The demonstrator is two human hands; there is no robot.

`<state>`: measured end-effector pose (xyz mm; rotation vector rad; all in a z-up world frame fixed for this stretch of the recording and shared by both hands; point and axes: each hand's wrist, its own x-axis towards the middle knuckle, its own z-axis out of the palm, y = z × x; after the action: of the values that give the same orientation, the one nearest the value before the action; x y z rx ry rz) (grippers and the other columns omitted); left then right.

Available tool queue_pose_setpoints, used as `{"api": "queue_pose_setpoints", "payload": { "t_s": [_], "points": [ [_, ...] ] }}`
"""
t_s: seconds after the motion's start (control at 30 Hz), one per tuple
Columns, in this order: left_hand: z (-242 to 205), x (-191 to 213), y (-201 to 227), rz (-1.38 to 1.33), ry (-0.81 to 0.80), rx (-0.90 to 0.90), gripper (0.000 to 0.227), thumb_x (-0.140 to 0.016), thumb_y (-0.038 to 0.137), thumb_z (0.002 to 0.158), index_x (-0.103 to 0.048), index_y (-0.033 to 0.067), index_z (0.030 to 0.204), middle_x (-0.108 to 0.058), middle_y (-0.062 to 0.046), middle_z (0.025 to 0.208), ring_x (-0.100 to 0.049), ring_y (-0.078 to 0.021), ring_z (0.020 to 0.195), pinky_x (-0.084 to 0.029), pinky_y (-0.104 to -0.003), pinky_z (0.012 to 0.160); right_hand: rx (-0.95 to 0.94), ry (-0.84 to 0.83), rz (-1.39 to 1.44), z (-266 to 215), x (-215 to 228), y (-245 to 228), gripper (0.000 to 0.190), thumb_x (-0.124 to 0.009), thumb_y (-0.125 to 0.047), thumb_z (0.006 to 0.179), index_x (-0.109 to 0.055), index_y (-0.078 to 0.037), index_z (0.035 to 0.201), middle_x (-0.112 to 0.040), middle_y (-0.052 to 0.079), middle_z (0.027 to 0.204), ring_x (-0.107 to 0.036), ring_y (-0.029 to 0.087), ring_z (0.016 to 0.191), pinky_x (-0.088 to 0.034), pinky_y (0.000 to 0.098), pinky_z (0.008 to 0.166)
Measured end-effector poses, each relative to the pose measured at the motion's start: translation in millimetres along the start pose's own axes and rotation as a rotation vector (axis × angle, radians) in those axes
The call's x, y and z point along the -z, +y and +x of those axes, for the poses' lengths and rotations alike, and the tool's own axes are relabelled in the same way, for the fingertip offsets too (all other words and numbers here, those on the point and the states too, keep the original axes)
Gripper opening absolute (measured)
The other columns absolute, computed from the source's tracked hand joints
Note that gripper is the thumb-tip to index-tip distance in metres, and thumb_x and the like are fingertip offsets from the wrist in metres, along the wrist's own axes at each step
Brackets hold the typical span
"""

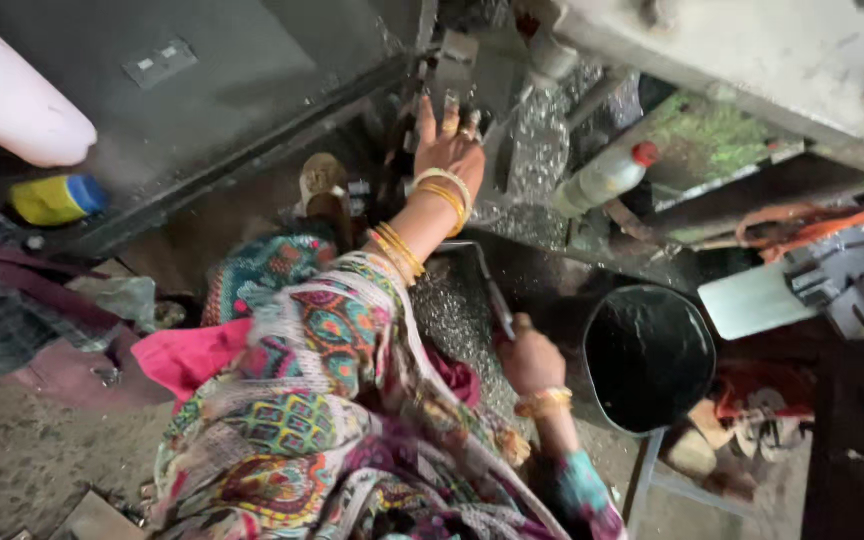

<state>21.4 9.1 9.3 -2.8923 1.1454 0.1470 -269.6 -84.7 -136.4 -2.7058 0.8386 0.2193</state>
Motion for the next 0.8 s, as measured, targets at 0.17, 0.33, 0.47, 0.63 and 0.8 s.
{"api": "queue_pose_setpoints", "payload": {
  "t_s": [0.17,0.33,0.47,0.63,0.8],
  "points": [
    [19,-16,8,-0.006,0.196,0.061,0.052,-0.038,0.017,0.101,-0.05,0.0075,0.151,-0.032,-0.007,0.165,-0.016,-0.0321,0.156,0.005,-0.065,0.121,0.039,0.076,-0.024,-1,-15,-6,0.046,-0.062,-0.04,0.093,-0.052,-0.01,0.126,-0.073,0.024,0.088,-0.07,0.047,0.08,-0.053,0.06,0.067],
    [17,-26,0,-0.031,0.189,0.057,0.05,-0.04,0.018,0.098,-0.052,0.0102,0.146,-0.023,-0.01,0.168,-0.012,-0.0369,0.156,0.004,-0.065,0.12,0.021,0.0,0.163,3,-30,-29,0.037,-0.064,-0.038,0.09,-0.055,-0.011,0.114,-0.072,0.024,0.087,-0.068,0.049,0.081,-0.052,0.0607,0.066],
    [28,-11,4,0.042,0.073,0.073,0.05,-0.041,0.017,0.099,-0.052,0.0062,0.147,-0.02,-0.011,0.17,-0.011,-0.0342,0.157,0.004,-0.067,0.119,0.02,0.104,0.054,7,-7,-5,0.029,-0.061,-0.039,0.094,-0.056,-0.012,0.105,-0.073,0.022,0.086,-0.069,0.048,0.083,-0.052,0.0608,0.07],
    [41,-6,14,0.055,0.136,0.096,0.052,-0.042,0.019,0.099,-0.052,0.0037,0.148,-0.019,-0.013,0.169,-0.01,-0.0333,0.156,0.004,-0.067,0.119,-0.068,-0.035,0.243,20,-52,8,0.032,-0.058,-0.04,0.097,-0.055,-0.012,0.113,-0.072,0.025,0.09,-0.069,0.047,0.085,-0.053,0.0581,0.072],
    [28,-11,-11,-0.276,0.352,0.057,0.048,-0.052,0.024,0.089,-0.06,0.0101,0.135,-0.036,-0.014,0.157,-0.027,-0.0355,0.146,-0.013,-0.063,0.115,-0.125,-0.225,0.958,18,-55,24,0.032,-0.052,-0.036,0.102,-0.069,-0.011,0.112,-0.074,0.025,0.099,-0.062,0.047,0.094,-0.05,0.0543,0.079]
  ]
}}
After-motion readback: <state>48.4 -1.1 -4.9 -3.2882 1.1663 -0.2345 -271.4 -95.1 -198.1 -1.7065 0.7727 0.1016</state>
